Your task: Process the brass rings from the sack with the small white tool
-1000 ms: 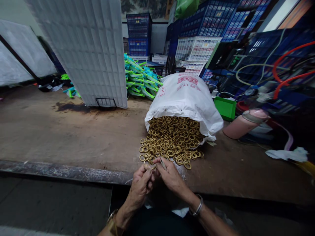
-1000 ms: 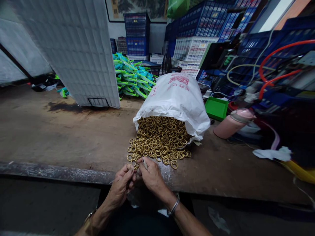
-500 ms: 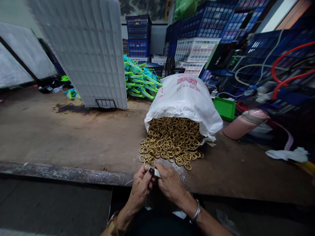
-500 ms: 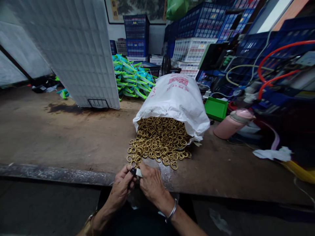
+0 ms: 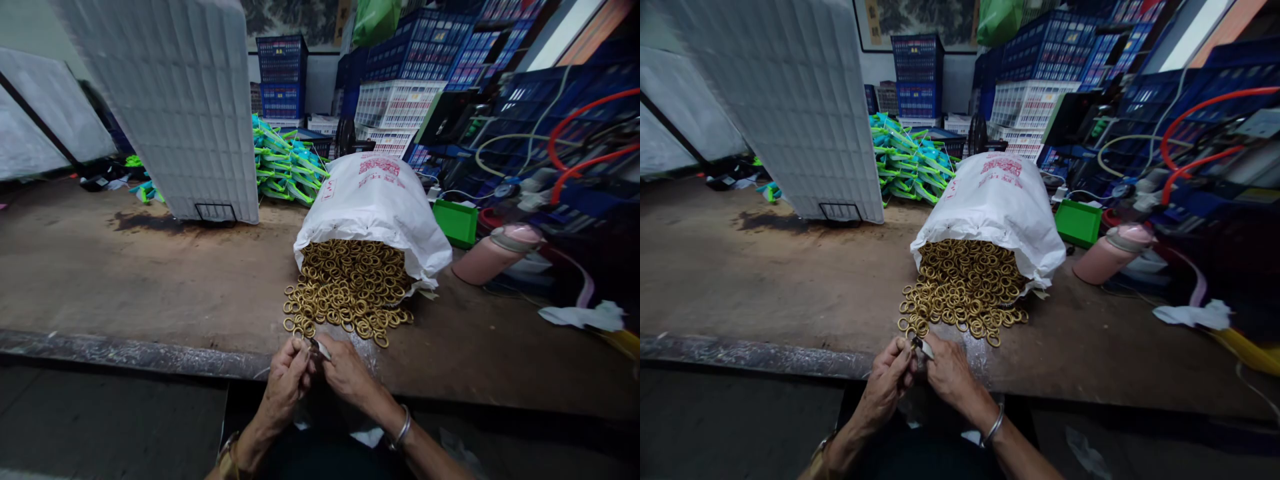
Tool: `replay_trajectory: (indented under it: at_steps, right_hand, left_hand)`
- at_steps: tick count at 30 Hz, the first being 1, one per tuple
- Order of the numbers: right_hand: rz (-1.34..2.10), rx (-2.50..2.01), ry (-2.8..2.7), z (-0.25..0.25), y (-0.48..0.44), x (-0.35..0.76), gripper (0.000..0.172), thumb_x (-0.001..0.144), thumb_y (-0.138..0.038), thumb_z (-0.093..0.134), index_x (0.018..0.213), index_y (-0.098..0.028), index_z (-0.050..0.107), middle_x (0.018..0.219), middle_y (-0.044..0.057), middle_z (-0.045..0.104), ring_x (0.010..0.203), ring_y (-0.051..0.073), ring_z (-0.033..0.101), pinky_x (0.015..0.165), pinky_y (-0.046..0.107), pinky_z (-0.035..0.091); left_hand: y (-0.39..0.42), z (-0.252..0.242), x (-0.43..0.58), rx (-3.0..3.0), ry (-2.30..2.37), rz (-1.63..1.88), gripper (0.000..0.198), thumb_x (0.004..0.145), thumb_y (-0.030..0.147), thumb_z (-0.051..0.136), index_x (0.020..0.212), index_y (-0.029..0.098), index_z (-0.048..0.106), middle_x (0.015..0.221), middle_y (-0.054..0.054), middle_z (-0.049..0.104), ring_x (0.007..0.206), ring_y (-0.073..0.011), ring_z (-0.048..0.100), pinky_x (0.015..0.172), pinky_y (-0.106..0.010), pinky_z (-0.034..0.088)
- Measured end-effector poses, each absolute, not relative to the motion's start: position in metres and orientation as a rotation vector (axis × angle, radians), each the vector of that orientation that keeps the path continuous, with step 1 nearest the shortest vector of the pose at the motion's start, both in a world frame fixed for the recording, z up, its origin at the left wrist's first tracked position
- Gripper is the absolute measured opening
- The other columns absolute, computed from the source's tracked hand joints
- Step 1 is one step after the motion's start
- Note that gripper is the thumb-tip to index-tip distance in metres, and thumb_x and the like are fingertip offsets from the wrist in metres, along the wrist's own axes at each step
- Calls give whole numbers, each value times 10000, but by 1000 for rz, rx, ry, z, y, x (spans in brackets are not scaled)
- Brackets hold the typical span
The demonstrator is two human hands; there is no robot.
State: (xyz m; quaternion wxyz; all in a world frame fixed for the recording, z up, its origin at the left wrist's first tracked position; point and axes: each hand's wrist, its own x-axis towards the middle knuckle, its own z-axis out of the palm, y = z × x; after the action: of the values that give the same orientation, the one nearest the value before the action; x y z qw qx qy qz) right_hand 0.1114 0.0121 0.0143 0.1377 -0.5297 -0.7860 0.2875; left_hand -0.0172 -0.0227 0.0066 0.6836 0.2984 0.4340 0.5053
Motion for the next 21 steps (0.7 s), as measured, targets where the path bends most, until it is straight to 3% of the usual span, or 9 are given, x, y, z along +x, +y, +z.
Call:
replay_trajectory:
  at_steps: [4, 11, 21]
  right_hand:
    - [614, -1689, -2225, 6, 22, 115, 260, 688, -44, 387, 840, -192, 537, 697, 17, 602, 605, 129, 496, 551, 231, 243]
    - [417, -1662, -2117, 6, 54, 105, 217, 758, -100, 396, 907, -195, 523, 744, 19, 609, 668, 138, 531, 588, 225, 268]
    - [263, -1739, -2292, 6, 73, 85, 113, 819, -220, 433, 838, -212, 544, 810, 28, 600, 701, 139, 530, 580, 242, 251]
  left_hand:
    - [-20, 13, -19, 496, 956, 1121, 334, 690, 452, 609, 701, 193, 398, 544, 70, 465, 371, -24, 314, 353, -140, 188]
    - [-18, 9, -30, 416, 838, 1163, 278, 735, 411, 574, 726, 162, 451, 675, 17, 532, 420, -24, 365, 357, -135, 219]
    - [-16, 7, -39, 293, 650, 1126, 198, 708, 247, 613, 836, 182, 478, 637, 35, 496, 423, -27, 377, 350, -124, 213]
